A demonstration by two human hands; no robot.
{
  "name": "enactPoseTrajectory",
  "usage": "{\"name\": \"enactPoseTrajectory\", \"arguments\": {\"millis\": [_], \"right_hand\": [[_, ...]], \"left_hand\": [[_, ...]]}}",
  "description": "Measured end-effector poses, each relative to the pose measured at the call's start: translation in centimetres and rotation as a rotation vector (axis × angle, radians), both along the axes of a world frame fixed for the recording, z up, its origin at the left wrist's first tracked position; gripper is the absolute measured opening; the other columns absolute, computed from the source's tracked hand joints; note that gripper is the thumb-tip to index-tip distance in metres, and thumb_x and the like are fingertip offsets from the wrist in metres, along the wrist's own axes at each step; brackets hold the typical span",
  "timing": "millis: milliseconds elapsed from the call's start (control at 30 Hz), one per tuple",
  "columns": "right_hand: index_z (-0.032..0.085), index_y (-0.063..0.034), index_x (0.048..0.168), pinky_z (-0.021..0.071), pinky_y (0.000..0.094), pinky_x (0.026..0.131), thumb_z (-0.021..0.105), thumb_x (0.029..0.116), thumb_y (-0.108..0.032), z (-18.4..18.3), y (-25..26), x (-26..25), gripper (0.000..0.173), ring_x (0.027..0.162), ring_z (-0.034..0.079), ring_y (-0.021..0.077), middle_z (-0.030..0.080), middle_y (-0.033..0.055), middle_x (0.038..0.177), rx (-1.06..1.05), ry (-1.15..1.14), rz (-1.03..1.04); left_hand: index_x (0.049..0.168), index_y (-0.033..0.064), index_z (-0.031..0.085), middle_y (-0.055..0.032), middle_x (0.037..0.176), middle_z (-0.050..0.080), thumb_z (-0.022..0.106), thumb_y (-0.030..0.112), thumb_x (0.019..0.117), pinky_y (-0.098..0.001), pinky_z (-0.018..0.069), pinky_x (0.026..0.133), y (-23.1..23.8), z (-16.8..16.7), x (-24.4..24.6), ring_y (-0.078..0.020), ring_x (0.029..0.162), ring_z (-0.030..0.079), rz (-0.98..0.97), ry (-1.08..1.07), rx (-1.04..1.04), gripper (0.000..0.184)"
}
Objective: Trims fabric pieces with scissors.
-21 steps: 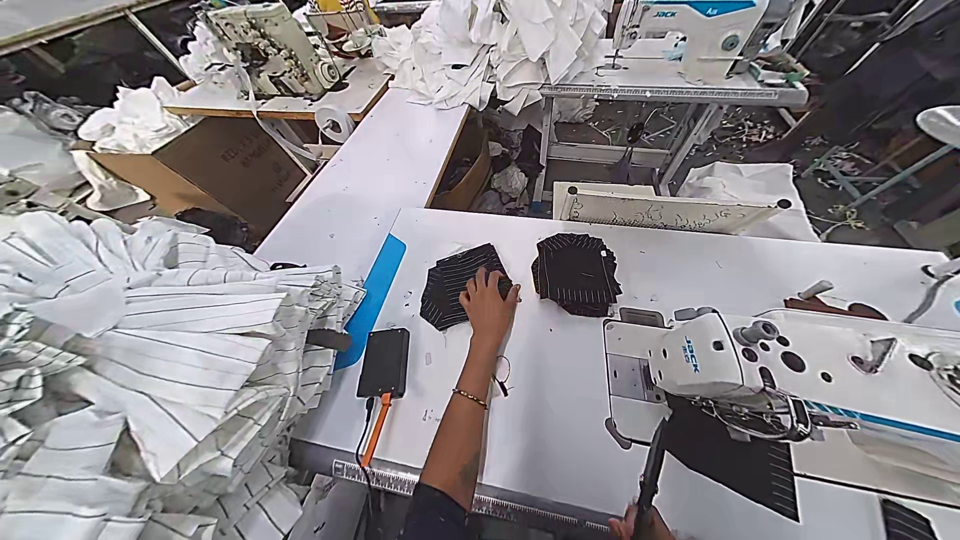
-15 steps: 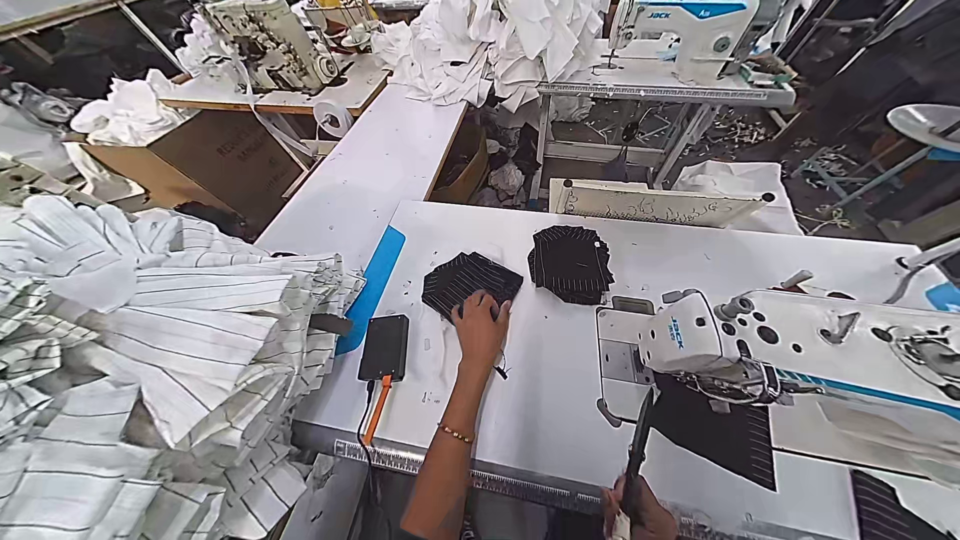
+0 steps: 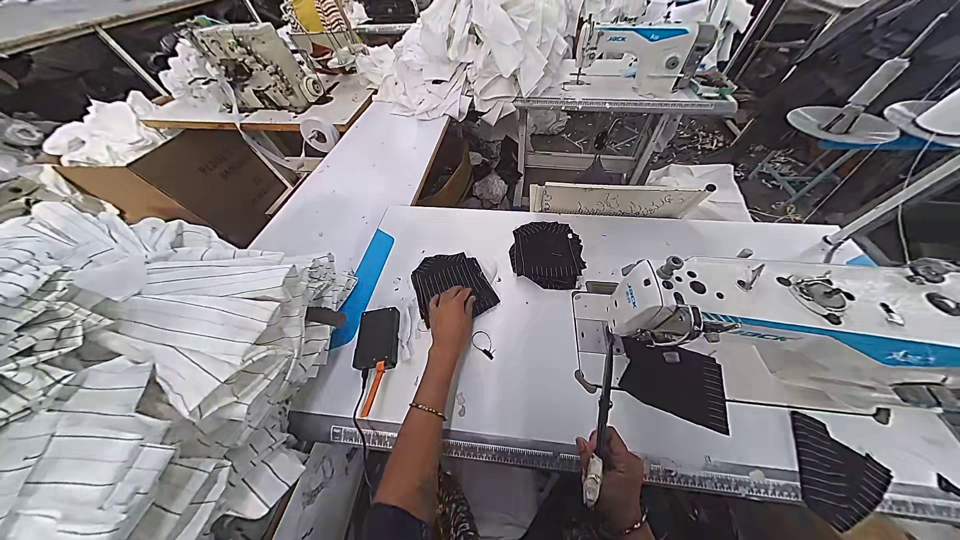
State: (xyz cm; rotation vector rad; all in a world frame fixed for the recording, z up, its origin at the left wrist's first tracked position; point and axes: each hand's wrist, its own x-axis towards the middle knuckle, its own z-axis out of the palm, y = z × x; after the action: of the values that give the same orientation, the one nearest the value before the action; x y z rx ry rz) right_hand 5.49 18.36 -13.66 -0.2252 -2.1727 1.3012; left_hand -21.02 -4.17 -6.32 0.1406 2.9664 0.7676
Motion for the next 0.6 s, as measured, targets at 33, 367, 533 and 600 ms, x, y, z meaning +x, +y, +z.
{"name": "enactPoseTrajectory", "arguments": {"millis": [33, 367, 533, 600], "right_hand": [[0.058, -0.0079, 0.076, 0.0395, 0.0139, 0.044, 0.069, 0.0897, -0.038, 0.1, -0.1, 0.0, 0.035, 0.046, 0.047, -0.0054, 0.052, -0.0056, 0.054, 0.009, 0.003, -0.002], [0.059, -0.0105, 0.077, 0.0384, 0.0129, 0.044, 0.071, 0.0881, -0.036, 1.5, -0.2, -0.3, 0.030, 0.047, 0.045, -0.0082, 0.050, -0.0111, 0.055, -0.111, -0.072, 0.022], [0.059, -0.0093, 0.076, 0.0372, 0.0118, 0.045, 0.071, 0.0872, -0.034, 1.6, -0.1, -0.4, 0.029, 0.047, 0.044, -0.0091, 0.050, -0.0116, 0.055, -0.125, -0.082, 0.023], [0.059, -0.0099, 0.075, 0.0375, 0.0122, 0.045, 0.071, 0.0875, -0.034, 1.8, -0.1, -0.5, 0.029, 0.047, 0.044, -0.0088, 0.050, -0.0121, 0.055, -0.144, -0.108, 0.023]], "left_hand": [[0.132, 0.0051, 0.067, -0.0167, 0.143, 0.060, 0.047, 0.022, 0.1083, -0.0561, 0.0290, 0.120, 0.1, 0.1, -0.3, -0.0338, 0.138, 0.052, 0.001, -0.012, 0.012, 0.036], [0.114, -0.0100, 0.062, -0.0135, 0.104, 0.066, 0.041, 0.011, 0.1099, -0.0302, 0.0502, 0.091, -3.9, 1.5, 0.6, -0.0107, 0.095, 0.062, 0.322, 0.072, 1.037, 0.030], [0.120, -0.0014, 0.056, -0.0081, 0.097, 0.071, 0.029, 0.014, 0.1123, -0.0315, 0.0600, 0.079, -5.3, 1.8, 2.4, -0.0128, 0.086, 0.071, 0.466, -0.200, 1.490, 0.032], [0.123, -0.0007, 0.054, -0.0089, 0.096, 0.070, 0.028, 0.015, 0.1122, -0.0323, 0.0605, 0.078, -5.7, 1.1, 2.6, -0.0139, 0.085, 0.071, 0.510, -0.239, 1.561, 0.031]]}}
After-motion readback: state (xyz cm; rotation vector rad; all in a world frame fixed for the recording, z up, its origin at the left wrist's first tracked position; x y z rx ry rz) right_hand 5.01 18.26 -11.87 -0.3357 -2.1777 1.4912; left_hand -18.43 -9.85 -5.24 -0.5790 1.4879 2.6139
